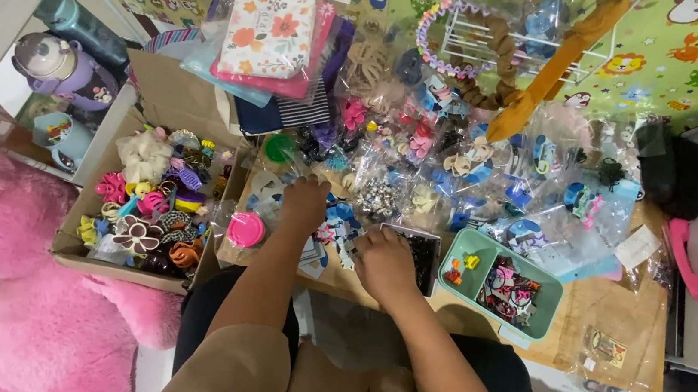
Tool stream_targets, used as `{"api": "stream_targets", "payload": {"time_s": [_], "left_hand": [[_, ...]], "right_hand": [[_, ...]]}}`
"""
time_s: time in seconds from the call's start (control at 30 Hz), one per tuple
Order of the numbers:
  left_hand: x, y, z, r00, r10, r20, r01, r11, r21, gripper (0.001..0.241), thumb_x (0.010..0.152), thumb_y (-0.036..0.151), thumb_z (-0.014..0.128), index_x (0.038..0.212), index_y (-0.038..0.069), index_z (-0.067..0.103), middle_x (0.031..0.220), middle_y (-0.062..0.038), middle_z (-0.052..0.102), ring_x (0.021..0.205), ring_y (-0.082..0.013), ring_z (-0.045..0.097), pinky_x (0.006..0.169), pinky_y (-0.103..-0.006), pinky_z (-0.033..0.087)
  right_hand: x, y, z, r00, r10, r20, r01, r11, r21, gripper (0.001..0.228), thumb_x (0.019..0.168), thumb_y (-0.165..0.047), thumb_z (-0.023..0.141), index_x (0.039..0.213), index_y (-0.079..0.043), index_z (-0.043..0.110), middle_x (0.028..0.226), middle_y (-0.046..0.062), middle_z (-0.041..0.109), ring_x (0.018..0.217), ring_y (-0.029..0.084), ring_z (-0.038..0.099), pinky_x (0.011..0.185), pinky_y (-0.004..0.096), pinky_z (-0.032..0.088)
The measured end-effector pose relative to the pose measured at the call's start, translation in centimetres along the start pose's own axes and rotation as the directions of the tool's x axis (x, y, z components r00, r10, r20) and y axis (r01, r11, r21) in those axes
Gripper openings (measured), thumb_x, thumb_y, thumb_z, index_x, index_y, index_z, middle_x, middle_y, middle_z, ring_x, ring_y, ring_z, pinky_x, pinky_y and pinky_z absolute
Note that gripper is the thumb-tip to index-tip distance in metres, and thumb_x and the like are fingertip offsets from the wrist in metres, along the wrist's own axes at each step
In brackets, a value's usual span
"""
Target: The person sorts small hair accessories, including clips and barrettes, from a cluttered table into a small green container. They pick up items from plastic bags and piles, separate them, and place them into the container.
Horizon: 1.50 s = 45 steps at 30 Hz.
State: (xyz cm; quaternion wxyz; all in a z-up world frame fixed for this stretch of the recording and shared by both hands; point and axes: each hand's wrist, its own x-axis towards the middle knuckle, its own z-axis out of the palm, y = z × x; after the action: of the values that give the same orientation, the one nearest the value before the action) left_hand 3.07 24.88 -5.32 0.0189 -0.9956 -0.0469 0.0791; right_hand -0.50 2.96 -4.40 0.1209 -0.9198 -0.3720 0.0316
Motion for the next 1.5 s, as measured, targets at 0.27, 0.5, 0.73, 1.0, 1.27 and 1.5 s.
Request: {"api": "stream_targets", "payload": {"time_s": [0.27, 0.5, 0.73, 1.0, 1.27, 1.5], "left_hand": [[-0.2, 0.2, -1.2, 0.998, -0.029, 0.059, 0.030, 1.000, -0.006, 0.028, 0.094, 0.018, 0.065, 0.122, 0.016, 0.065, 0.114, -0.014, 0.068, 0.112, -0.0324, 0.067, 0.087, -0.0476, 0.057], [0.6, -1.0, 1.6, 0.998, -0.022, 0.056, 0.029, 0.991, -0.129, 0.018, 0.093, 0.011, 0.059, 0.109, 0.011, 0.067, 0.098, -0.014, 0.071, 0.099, -0.0319, 0.072, 0.080, -0.0463, 0.060], [-1.0, -2.8, -3.2, 0.996, -0.084, -0.010, 0.070, 0.884, -0.462, 0.010, 0.091, 0.004, 0.061, 0.095, 0.004, 0.070, 0.087, -0.019, 0.071, 0.087, -0.0353, 0.073, 0.074, -0.0481, 0.060], [-3.6, -2.9, -10.8, 0.964, -0.215, -0.154, 0.032, 0.675, -0.737, 0.016, 0.095, 0.007, 0.067, 0.109, 0.003, 0.074, 0.094, -0.018, 0.073, 0.082, -0.0322, 0.072, 0.072, -0.0433, 0.059], [-2.8, -3.0, -8.5, 0.968, -0.215, -0.127, 0.024, 0.588, -0.808, 0.016, 0.093, 0.010, 0.070, 0.108, 0.003, 0.073, 0.097, -0.017, 0.074, 0.085, -0.0312, 0.071, 0.074, -0.0438, 0.057], [-1.5, -2.8, -6.1, 0.980, -0.177, -0.096, 0.036, 0.625, -0.780, 0.019, 0.093, 0.009, 0.066, 0.110, 0.005, 0.074, 0.099, -0.016, 0.075, 0.088, -0.0319, 0.073, 0.074, -0.0437, 0.058]], "right_hand": [[-0.4, -0.3, -0.9, 1.000, -0.002, -0.009, 0.002, 1.000, 0.004, 0.025, 0.085, -0.033, 0.071, 0.105, -0.018, 0.073, 0.101, 0.005, 0.068, 0.105, 0.027, 0.059, 0.089, 0.047, 0.050], [-0.6, -0.4, -1.6, 1.000, 0.005, 0.009, -0.005, 1.000, -0.004, 0.025, 0.086, -0.033, 0.071, 0.105, -0.017, 0.073, 0.103, 0.006, 0.069, 0.106, 0.028, 0.060, 0.090, 0.048, 0.050], [-0.7, -0.4, -2.0, 1.000, 0.004, -0.009, -0.004, 1.000, 0.016, 0.025, 0.087, -0.032, 0.071, 0.107, -0.017, 0.074, 0.105, 0.006, 0.070, 0.104, 0.028, 0.061, 0.088, 0.048, 0.050], [-0.3, 0.5, -3.2, 0.981, 0.174, -0.084, -0.155, 0.969, 0.194, 0.023, 0.088, -0.032, 0.070, 0.106, -0.018, 0.074, 0.097, 0.007, 0.072, 0.097, 0.032, 0.068, 0.081, 0.045, 0.056], [-0.5, 0.4, -4.8, 0.967, 0.240, -0.081, -0.204, 0.926, 0.317, 0.023, 0.091, -0.028, 0.070, 0.110, -0.017, 0.074, 0.099, 0.008, 0.074, 0.099, 0.034, 0.071, 0.083, 0.043, 0.058], [-0.4, -0.5, -5.5, 0.974, 0.225, -0.037, -0.198, 0.915, 0.351, 0.023, 0.093, -0.021, 0.068, 0.113, -0.011, 0.072, 0.102, 0.013, 0.074, 0.106, 0.038, 0.069, 0.083, 0.044, 0.059]]}}
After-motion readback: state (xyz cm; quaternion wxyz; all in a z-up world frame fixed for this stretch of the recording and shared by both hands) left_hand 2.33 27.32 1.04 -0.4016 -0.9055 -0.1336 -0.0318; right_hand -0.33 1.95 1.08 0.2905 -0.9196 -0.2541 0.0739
